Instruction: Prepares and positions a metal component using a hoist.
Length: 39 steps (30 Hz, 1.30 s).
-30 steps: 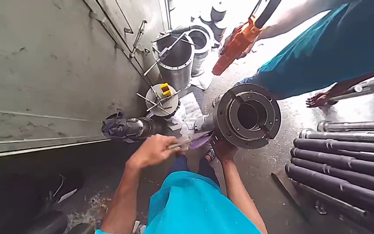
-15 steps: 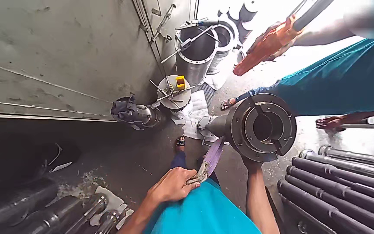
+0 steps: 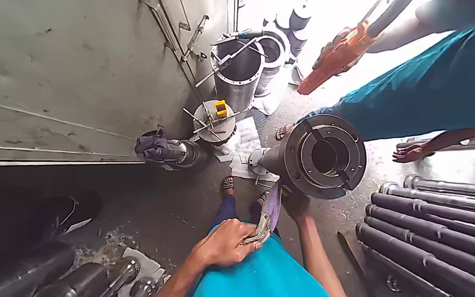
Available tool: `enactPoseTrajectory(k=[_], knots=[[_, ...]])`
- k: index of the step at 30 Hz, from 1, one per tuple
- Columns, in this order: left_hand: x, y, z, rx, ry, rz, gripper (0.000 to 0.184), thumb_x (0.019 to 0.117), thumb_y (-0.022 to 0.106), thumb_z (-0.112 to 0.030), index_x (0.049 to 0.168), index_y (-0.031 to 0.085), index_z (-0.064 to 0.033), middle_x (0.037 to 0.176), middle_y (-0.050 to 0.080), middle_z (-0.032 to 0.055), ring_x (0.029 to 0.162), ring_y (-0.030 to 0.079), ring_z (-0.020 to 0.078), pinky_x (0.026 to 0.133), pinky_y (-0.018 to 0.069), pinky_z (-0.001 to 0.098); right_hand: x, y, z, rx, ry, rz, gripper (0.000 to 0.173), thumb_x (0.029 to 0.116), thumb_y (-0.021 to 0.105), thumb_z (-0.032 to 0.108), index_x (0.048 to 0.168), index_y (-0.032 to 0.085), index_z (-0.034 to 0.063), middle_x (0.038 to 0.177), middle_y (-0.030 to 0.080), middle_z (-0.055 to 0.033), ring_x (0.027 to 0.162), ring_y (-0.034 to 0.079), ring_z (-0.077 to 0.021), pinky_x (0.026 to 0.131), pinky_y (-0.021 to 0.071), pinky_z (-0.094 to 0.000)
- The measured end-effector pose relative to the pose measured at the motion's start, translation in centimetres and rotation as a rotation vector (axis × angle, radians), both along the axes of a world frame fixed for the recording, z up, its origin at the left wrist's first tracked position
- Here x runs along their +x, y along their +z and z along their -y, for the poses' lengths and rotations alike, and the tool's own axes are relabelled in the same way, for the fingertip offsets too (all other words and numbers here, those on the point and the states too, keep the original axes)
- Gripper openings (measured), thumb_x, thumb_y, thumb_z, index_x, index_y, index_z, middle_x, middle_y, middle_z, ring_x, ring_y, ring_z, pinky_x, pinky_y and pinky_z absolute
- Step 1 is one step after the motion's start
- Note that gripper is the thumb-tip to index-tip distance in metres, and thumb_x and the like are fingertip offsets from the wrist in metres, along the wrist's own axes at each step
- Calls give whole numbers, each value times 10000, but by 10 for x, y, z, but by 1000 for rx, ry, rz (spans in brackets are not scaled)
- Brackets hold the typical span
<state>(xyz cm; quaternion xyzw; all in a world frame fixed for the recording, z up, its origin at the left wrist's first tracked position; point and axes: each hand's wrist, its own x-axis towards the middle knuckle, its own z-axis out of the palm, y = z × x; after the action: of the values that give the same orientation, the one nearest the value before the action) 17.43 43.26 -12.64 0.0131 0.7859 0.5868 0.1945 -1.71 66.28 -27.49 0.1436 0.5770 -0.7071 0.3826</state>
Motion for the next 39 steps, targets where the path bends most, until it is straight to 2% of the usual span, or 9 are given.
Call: enactPoseTrajectory(k=[3, 6, 12, 22, 25, 29, 33, 37, 39], knots=[[13, -7, 12, -61, 4, 90, 403, 1028, 511, -441, 944, 663, -77, 693, 611, 72, 641, 625, 225, 597, 514, 478, 16, -7, 33, -431, 9, 173, 515, 996, 583, 393, 1368, 566, 37, 1220, 705, -163, 1105, 696, -293, 959, 579, -464], [30, -26, 34, -78, 35, 205, 408, 1031, 507, -437, 1040, 693, -73, 756, 662, 76, 687, 654, 200, 657, 541, 465, 20, -14, 58, -280, -173, 80, 252, 1090, 421, 222, 1172, 588, 53, 975, 728, -63, 887, 713, -177, 810, 608, -362], [30, -67, 80, -58, 127, 310, 426, 1016, 517, -437, 1147, 709, -81, 880, 702, 32, 773, 648, 106, 758, 551, 385, 24, -31, 59, 43, -275, -16, 252, 1070, 524, 187, 1238, 561, 3, 1016, 686, -95, 900, 680, -179, 752, 595, -388], [12, -123, 127, 378, 238, 539, 284, 996, 513, -308, 1124, 657, -99, 747, 666, -43, 588, 623, 74, 550, 557, 256, 7, -42, 43, 23, -476, -91, 393, 1001, 567, -12, 1381, 466, 6, 1206, 654, -159, 1016, 688, -248, 799, 612, -457], [28, -91, 95, 337, 218, 560, 343, 995, 536, -355, 1117, 652, -57, 770, 681, 10, 610, 657, 129, 563, 591, 327, 4, -47, 35, -1, -448, -128, 423, 984, 573, -29, 1390, 457, -3, 1185, 667, -156, 988, 700, -241, 792, 622, -433], [29, -25, 51, -31, -3, 299, 404, 1031, 508, -438, 1039, 708, -88, 695, 662, 24, 599, 639, 146, 606, 556, 406, 4, -43, 27, 31, -384, -99, 392, 996, 580, 11, 1371, 472, -25, 1143, 689, -169, 963, 715, -243, 795, 628, -418], [0, -2, 33, -167, -244, 133, 409, 1022, 531, -456, 1029, 720, -94, 742, 690, 77, 684, 683, 217, 651, 553, 499, 6, -30, 28, 46, -287, -74, 342, 1042, 559, 151, 1341, 520, -10, 1109, 715, -144, 941, 724, -223, 790, 621, -401], [-48, 32, 5, -272, -449, -113, 465, 992, 526, -497, 828, 652, -81, 614, 576, 64, 582, 607, 241, 556, 497, 498, 24, -11, 33, -16, -158, 3, 433, 1116, 378, 364, 1325, 588, 48, 1067, 732, -120, 890, 717, -217, 765, 610, -401], [-69, 57, -14, -385, -504, -333, 427, 974, 537, -432, 734, 607, -87, 577, 551, 68, 565, 609, 254, 547, 488, 490, 35, -9, 24, -57, -14, -44, 489, 1130, 259, 305, 1386, 550, 5, 1142, 729, -158, 959, 722, -244, 836, 604, -423]])
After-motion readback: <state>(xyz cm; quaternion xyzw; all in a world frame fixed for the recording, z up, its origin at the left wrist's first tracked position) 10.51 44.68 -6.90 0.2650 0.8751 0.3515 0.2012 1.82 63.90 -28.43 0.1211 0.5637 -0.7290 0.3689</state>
